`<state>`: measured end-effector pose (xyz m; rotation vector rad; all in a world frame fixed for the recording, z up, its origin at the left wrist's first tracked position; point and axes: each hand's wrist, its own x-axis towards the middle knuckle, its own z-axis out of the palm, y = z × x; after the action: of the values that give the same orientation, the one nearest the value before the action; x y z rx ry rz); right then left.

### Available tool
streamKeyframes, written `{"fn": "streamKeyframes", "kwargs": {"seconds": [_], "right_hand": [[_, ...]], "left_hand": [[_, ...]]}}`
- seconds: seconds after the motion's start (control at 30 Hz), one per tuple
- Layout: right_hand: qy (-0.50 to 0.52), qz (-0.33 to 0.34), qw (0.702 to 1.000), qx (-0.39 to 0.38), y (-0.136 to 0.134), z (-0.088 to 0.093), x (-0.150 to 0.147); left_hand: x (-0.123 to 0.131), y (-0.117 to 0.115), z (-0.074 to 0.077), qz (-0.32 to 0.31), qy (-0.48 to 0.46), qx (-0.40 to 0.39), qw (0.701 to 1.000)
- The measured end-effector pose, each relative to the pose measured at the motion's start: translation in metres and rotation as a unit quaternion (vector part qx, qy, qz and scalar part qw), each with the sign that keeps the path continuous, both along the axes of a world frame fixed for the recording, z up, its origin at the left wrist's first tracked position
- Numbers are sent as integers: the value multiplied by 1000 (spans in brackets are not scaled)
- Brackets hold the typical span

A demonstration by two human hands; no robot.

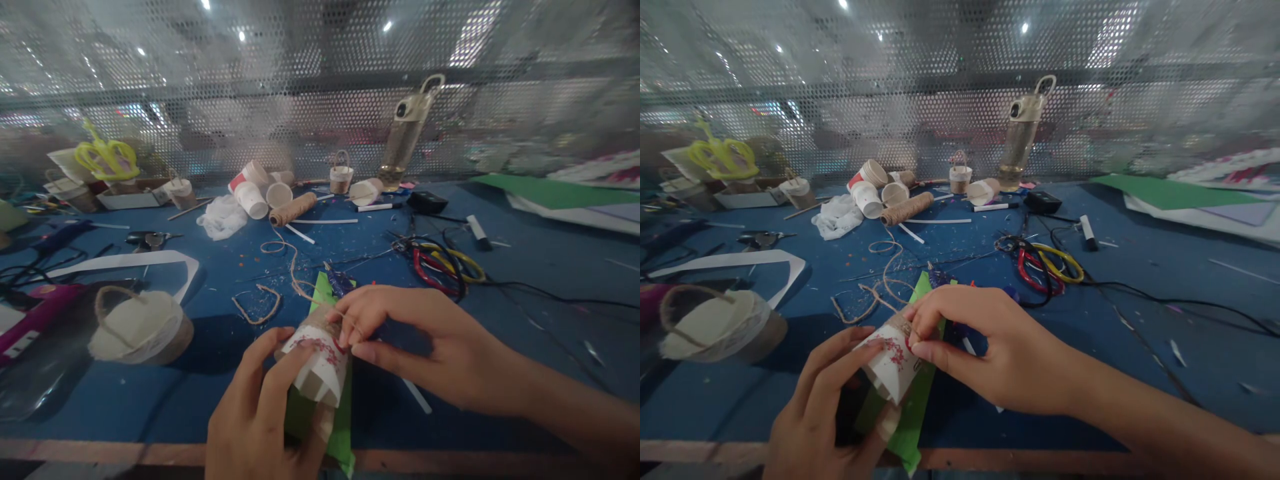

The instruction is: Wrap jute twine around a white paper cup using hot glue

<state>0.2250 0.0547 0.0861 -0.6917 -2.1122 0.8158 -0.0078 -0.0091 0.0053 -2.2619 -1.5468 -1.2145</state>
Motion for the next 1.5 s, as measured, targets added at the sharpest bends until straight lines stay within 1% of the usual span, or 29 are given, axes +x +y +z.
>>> {"fn": "streamKeyframes", "kwargs": {"seconds": [0.27, 0.53, 0.77, 1.0, 1.2, 1.33, 1.43, 1.5], "right_hand": [[29, 21, 999, -3, 3, 4, 1], [21, 22, 1000, 2, 4, 3, 3], [-1, 33, 999, 32, 5, 3, 4], [21, 74, 995, 69, 9, 3, 3], [-17, 75, 994, 80, 9, 5, 5], [-45, 81, 990, 107, 9, 5, 5], [-47, 97, 983, 148, 9, 2, 5], [-47, 99, 979, 174, 9, -1, 6]], "left_hand": [[1, -1, 4, 6, 2, -10, 1000], [0, -1, 1, 4, 6, -10, 1000], [0, -1, 2, -1, 11, -12, 1000], [1, 0, 4, -9, -9, -11, 1000], [1, 0, 2, -17, -2, -14, 1000], [-4, 3, 4, -29, 32, -1, 999], [-8, 6, 7, -45, 76, 22, 996], [-11, 7, 9, -44, 86, 31, 995]]}}
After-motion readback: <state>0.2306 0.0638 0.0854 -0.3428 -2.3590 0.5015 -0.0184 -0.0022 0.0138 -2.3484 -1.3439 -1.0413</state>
